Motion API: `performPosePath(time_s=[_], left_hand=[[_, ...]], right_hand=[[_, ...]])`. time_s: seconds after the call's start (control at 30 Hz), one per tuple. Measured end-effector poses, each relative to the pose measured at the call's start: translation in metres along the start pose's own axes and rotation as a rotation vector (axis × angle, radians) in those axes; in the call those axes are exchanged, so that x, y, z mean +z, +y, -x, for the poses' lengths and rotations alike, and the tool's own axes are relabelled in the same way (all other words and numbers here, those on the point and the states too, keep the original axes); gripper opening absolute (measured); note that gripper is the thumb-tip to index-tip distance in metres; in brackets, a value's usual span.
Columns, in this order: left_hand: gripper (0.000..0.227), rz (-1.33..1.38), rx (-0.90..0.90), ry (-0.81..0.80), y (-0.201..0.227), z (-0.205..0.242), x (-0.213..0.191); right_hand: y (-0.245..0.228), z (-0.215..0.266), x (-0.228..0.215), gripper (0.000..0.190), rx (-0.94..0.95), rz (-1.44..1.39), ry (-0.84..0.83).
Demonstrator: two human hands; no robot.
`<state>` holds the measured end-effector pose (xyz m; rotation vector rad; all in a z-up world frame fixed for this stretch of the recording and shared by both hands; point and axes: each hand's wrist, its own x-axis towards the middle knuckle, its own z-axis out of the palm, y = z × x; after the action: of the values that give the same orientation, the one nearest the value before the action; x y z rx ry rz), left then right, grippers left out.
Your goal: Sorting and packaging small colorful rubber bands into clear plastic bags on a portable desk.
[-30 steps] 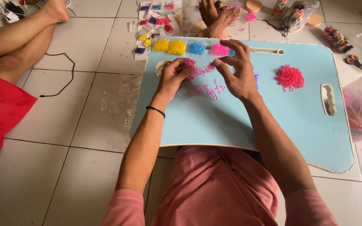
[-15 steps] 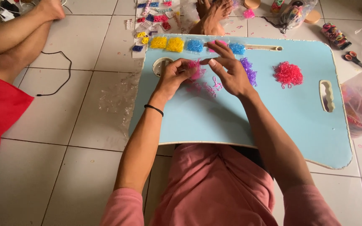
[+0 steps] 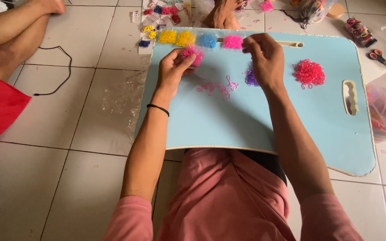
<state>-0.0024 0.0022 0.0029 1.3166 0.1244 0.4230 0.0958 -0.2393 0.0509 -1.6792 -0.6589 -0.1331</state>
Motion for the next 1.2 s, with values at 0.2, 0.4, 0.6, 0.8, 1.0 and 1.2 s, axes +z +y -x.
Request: performPosePath(time_s=[0.2,0.4,0.6,0.8,1.0,1.2], left_hand=[[0.028,0.064,0.024,0.024,0.006,0.000,-0.003],[0.027,0.032,0.032,0.022,0.004,-0.001,-0.003],[0.027,0.049,0.019,0.020,0.006,0.000,-0.003],[0.026,0.063,0.038,0.023,0.003,-0.002,-0.006],[0.027,0.023,0.003,0.038,0.009,0.001,-0.002],[0.027,0.051,0.019,0.032,0.006,0.000,-0.005]], right_hand=[[0.047,0.001,0.003,0.039,-0.102,0.629,-0.141],[-0.003,0.004,0.004,0.046,0.163,0.150,-0.292],[0.056,0.001,0.000,0.050,-0.195,0.650,-0.083],[-0.003,0.001,0.005,0.049,0.155,0.132,-0.210],[0.001,0.006,0.004,0.055,0.273,0.269,-0.400],[0.016,0.004,0.007,0.053,0.097,0.372,-0.281]])
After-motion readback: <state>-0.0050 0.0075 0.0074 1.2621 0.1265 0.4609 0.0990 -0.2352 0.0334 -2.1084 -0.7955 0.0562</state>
